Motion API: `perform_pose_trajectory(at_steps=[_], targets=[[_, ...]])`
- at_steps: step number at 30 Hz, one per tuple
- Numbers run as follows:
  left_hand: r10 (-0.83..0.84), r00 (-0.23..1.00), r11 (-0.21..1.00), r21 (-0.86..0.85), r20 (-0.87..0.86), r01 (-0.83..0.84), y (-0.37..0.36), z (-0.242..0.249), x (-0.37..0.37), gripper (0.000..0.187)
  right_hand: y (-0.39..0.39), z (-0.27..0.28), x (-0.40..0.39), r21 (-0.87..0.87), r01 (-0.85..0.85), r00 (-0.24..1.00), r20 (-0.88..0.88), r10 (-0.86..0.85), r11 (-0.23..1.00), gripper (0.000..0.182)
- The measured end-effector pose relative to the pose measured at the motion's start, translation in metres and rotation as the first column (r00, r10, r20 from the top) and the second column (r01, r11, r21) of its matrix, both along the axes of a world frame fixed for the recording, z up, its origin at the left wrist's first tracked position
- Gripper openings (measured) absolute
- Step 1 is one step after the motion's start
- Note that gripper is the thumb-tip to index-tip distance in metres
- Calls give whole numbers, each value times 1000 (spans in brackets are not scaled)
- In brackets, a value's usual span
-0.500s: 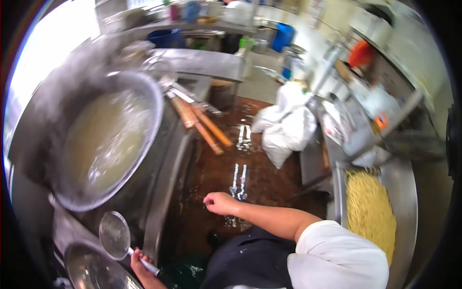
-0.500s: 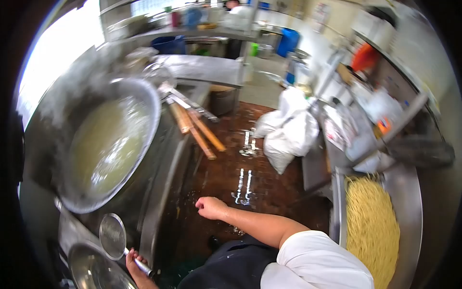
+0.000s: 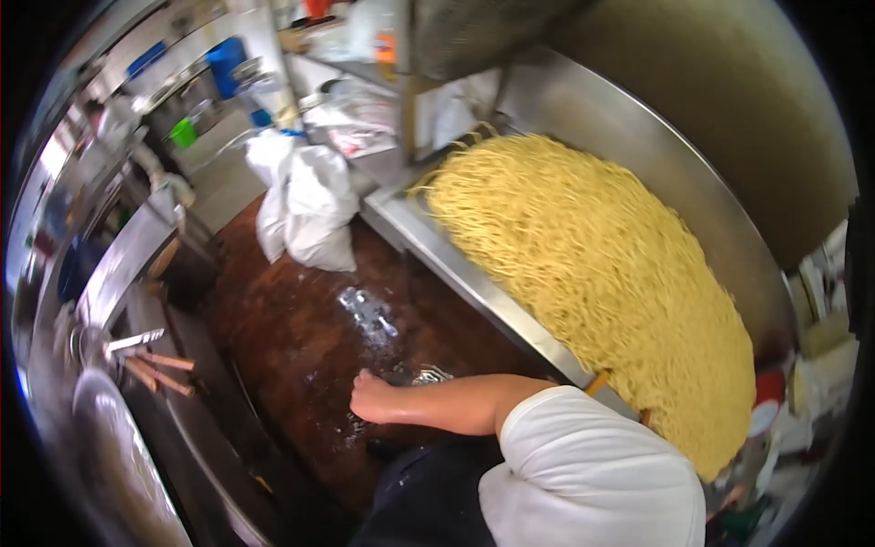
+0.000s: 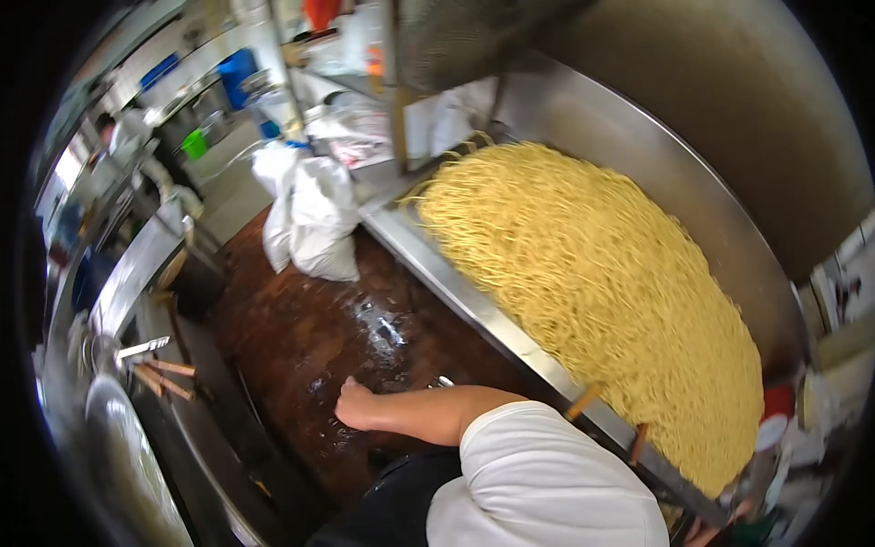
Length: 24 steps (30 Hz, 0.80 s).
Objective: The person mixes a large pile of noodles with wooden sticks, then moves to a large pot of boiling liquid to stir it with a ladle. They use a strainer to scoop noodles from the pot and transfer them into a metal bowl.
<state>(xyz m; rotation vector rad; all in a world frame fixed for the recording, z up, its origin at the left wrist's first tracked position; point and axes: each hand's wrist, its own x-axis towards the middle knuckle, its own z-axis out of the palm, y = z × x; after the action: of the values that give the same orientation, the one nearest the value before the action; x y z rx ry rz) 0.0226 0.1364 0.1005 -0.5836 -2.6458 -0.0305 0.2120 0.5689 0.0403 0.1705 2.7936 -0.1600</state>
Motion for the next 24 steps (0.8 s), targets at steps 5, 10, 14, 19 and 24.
perform_pose_trajectory(at_steps=[5,10,14,19,24], targets=[[-621,678,756,528,393,386,183,-61,-14,52,5,-10,117,-747,514,727,118,-676,422,42],[-431,-202,642,456,880,616,357,-70,53,54,-28,9,244,-569,791,430,259,-865,223,46],[-450,-270,375,455,851,808,439,-27,155,37,-123,59,346,-679,731,61,169,-984,-71,40],[-40,-555,277,543,831,793,433,-11,302,40,-220,107,451,-339,628,-773,-176,-609,-700,33],[169,-547,299,486,820,821,431,-72,462,49,-232,12,529,-754,131,-860,236,-452,-643,43]])
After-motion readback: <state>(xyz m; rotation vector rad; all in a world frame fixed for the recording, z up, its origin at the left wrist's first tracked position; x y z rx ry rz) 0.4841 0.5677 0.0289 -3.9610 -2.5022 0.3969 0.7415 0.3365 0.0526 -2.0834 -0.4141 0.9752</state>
